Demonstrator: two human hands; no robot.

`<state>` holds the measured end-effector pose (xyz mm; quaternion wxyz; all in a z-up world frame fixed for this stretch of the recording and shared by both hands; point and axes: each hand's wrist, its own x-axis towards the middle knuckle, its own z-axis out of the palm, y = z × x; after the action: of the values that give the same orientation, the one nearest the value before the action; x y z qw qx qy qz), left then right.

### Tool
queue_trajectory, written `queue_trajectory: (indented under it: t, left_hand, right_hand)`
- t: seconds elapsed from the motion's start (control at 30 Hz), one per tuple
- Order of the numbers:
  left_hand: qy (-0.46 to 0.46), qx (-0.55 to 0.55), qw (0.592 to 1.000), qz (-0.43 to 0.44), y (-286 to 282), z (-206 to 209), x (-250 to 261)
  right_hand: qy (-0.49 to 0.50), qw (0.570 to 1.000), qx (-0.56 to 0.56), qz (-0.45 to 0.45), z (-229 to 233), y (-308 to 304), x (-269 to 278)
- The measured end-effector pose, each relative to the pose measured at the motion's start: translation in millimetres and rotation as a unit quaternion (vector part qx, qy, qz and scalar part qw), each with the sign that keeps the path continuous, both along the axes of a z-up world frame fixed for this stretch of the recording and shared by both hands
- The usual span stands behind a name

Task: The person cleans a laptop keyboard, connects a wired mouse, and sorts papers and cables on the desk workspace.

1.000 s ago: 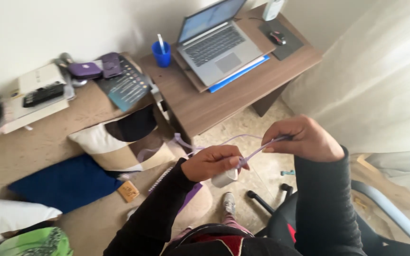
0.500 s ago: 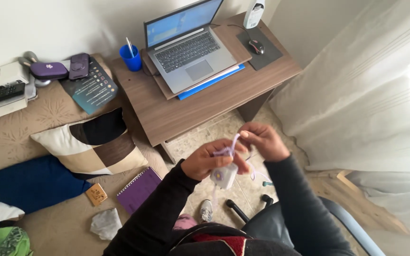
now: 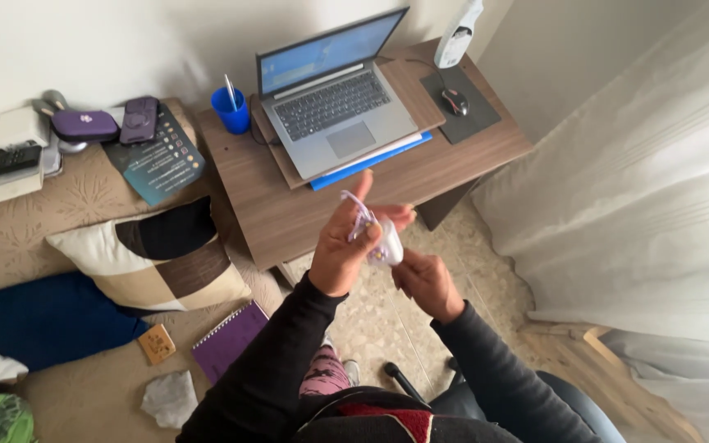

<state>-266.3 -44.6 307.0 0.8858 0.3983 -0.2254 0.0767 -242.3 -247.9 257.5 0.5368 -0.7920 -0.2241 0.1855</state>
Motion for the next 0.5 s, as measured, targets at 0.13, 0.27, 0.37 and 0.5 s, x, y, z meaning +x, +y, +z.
queue_trajectory:
  t: [0.13,0.27,0.37,0.5]
  left_hand:
    - [0.036,0.009,0.991,0.132,13.9,-1.7,28.5]
    - [0.085,-0.032,0.983,0.161,45.1,-4.5,58.7]
    - [0.153,-0.124,0.980,0.001,79.2,33.8,64.9]
    - [0.131,-0.024,0.971,-0.197,112.5,12.3,74.6]
  right_hand:
    - [-0.133,0.990,-0.034,0.019,55.1,36.0,9.6]
    - [-0.148,0.983,-0.066,0.092,56.9,66.7,35.1]
    - [-0.085,0.989,-0.105,0.063,5.5,77.4,65.7]
    - [0.094,0.995,0.008,-0.023,15.7,97.7,97.9]
